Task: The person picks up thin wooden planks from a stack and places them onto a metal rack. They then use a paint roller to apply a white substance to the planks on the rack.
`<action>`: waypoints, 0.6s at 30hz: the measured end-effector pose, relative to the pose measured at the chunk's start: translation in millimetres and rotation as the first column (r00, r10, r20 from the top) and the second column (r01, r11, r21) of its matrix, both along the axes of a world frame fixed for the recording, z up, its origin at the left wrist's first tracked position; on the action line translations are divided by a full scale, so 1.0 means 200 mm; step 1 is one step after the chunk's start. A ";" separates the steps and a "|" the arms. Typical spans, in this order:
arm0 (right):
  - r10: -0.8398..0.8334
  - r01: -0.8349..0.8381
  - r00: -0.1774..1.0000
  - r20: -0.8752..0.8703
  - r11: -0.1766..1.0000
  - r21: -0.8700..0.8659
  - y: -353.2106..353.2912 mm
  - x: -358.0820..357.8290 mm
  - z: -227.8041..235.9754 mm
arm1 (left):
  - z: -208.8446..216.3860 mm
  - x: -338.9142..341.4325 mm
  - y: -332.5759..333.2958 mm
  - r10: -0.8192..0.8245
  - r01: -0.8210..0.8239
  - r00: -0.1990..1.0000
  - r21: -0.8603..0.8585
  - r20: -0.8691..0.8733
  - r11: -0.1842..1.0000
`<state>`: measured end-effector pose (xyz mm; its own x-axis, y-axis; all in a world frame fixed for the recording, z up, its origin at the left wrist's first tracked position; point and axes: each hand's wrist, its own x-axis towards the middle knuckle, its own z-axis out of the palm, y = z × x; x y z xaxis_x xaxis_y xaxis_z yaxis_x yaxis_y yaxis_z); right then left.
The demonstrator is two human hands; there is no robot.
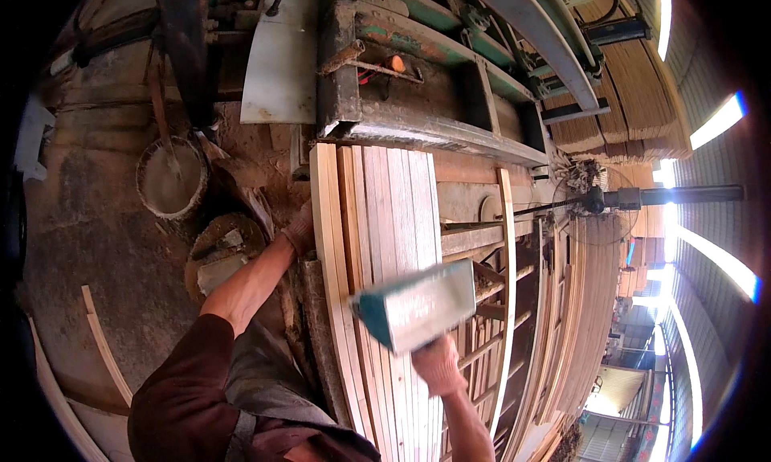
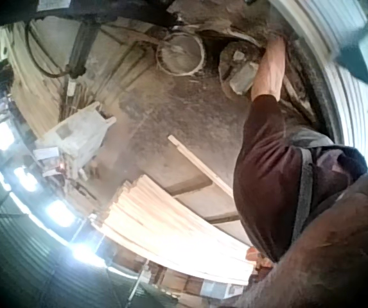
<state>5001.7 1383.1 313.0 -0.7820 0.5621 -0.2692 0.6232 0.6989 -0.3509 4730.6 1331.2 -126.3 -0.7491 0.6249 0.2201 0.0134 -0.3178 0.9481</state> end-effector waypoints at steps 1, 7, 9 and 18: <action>-0.046 0.046 0.999 -0.004 0.999 0.029 0.01 -0.10 -0.03 | 0.09 0.04 0.00 -0.001 0.002 0.999 0.017 -0.046 1.000; 0.599 -0.498 0.800 0.021 0.644 0.581 0.35 -0.91 -0.39 | 0.50 0.07 -0.11 -0.183 0.165 0.980 0.204 0.074 0.965; -0.007 0.000 0.989 -0.145 0.999 -0.047 0.27 -1.14 -0.36 | 0.53 0.07 -0.10 -0.116 0.121 0.992 0.159 -0.041 0.980; 0.358 -0.350 0.933 -0.036 0.926 0.140 -0.04 -0.06 -0.17 | 1.12 0.00 -0.49 -0.358 -0.104 0.202 0.384 0.911 0.918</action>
<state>4988.8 1374.9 278.5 -0.9489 0.2723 -0.1595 0.3074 0.9119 -0.2718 4729.9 1234.2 97.1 -0.4306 0.8040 -0.4100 -0.8876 -0.4596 0.0311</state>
